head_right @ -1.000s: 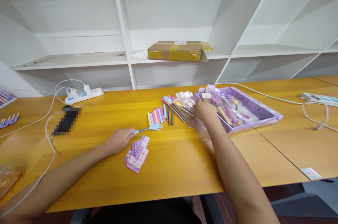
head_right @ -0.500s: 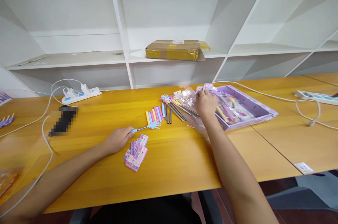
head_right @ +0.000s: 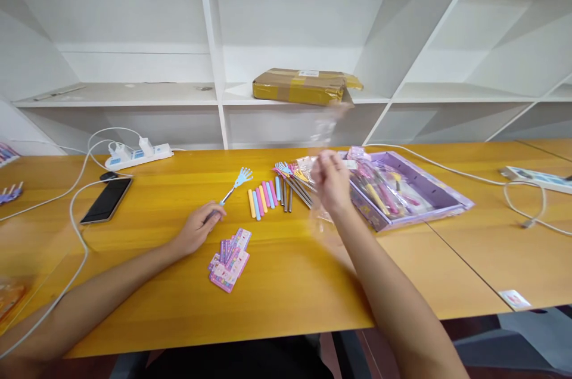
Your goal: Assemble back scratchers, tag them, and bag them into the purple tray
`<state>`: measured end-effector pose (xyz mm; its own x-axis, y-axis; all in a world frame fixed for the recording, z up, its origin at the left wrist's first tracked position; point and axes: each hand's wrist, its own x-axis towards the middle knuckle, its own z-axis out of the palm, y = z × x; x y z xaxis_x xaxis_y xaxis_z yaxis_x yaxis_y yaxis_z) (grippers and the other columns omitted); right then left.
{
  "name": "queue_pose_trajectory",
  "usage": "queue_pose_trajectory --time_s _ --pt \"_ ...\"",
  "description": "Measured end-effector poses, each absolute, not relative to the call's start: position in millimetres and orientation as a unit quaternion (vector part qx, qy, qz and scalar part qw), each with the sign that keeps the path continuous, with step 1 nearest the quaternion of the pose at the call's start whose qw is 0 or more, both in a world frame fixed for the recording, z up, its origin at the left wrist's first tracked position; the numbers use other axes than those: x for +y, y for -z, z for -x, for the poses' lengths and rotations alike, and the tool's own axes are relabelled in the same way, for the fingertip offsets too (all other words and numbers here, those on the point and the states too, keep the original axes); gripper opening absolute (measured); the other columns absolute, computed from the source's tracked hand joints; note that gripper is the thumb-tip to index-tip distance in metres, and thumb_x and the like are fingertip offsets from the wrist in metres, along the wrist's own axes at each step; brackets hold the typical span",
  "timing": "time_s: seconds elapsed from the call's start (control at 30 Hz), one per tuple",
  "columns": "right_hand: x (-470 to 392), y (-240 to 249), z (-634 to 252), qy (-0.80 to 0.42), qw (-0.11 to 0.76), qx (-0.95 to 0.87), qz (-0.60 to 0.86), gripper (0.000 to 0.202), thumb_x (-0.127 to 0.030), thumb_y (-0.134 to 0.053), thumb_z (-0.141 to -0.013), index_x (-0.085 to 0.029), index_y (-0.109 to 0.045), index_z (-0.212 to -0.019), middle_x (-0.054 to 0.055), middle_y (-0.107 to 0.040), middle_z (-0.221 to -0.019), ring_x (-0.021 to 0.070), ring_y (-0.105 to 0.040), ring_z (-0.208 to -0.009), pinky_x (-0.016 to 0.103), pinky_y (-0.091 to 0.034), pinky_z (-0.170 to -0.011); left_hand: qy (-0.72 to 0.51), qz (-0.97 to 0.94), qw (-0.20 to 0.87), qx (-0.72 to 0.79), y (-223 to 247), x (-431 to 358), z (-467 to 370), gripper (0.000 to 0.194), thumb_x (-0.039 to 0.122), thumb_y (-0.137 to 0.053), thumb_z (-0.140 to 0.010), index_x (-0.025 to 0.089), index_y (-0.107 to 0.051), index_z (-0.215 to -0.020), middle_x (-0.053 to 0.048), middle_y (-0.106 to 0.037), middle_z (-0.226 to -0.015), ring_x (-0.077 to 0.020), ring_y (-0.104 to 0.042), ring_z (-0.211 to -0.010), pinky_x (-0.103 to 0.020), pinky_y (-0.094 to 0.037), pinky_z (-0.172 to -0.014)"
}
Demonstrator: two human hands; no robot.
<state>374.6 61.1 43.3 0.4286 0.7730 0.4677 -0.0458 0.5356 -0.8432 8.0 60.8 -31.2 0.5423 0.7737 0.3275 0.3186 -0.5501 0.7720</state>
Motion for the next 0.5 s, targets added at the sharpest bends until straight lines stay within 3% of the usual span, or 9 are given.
queue_pose_trajectory --time_s 0.13,0.23,0.33,0.5 --pt "41 -19 -301 -0.408 0.612 -0.543 0.404 0.035 -0.055 -0.075 -0.087 -0.023 -0.063 -0.082 -0.003 -0.054 -0.064 0.0113 -0.049 -0.057 0.025 -0.04 -0.056 -0.322 -0.804 0.382 0.321 20 42 -15 0.031 0.044 -0.047 -0.106 0.021 -0.067 -0.102 -0.004 -0.061 -0.099 -0.0197 -0.06 -0.094 -0.032 -0.046 -0.089" --pt "24 -4 -265 -0.473 0.54 -0.566 0.405 0.035 -0.057 -0.074 -0.088 -0.022 -0.068 -0.088 -0.003 -0.056 -0.065 0.0113 -0.048 -0.055 0.026 -0.039 -0.053 -0.292 -0.82 0.402 0.286 20 29 -21 0.032 0.048 -0.054 -0.103 0.021 -0.069 -0.111 -0.006 -0.063 -0.106 -0.0222 -0.061 -0.099 -0.034 -0.046 -0.093" --pt "14 5 -249 -0.497 0.518 -0.569 0.402 0.036 -0.056 -0.076 -0.087 -0.021 -0.067 -0.092 -0.005 -0.055 -0.063 0.0092 -0.043 -0.048 0.025 -0.034 -0.048 -0.285 -0.818 0.411 0.284 25 22 -24 0.034 0.049 -0.063 -0.097 0.021 -0.071 -0.115 -0.008 -0.065 -0.115 -0.0262 -0.06 -0.109 -0.038 -0.046 -0.1" --pt "15 14 -245 -0.516 0.554 -0.538 0.371 0.034 -0.054 -0.073 -0.09 -0.022 -0.06 -0.091 -0.004 -0.063 -0.074 0.0075 -0.048 -0.046 0.024 -0.037 -0.048 -0.328 -0.77 0.436 0.331 33 25 -27 0.028 0.046 -0.065 -0.096 0.019 -0.071 -0.091 -0.006 -0.066 -0.099 -0.0235 -0.061 -0.099 -0.038 -0.047 -0.097"
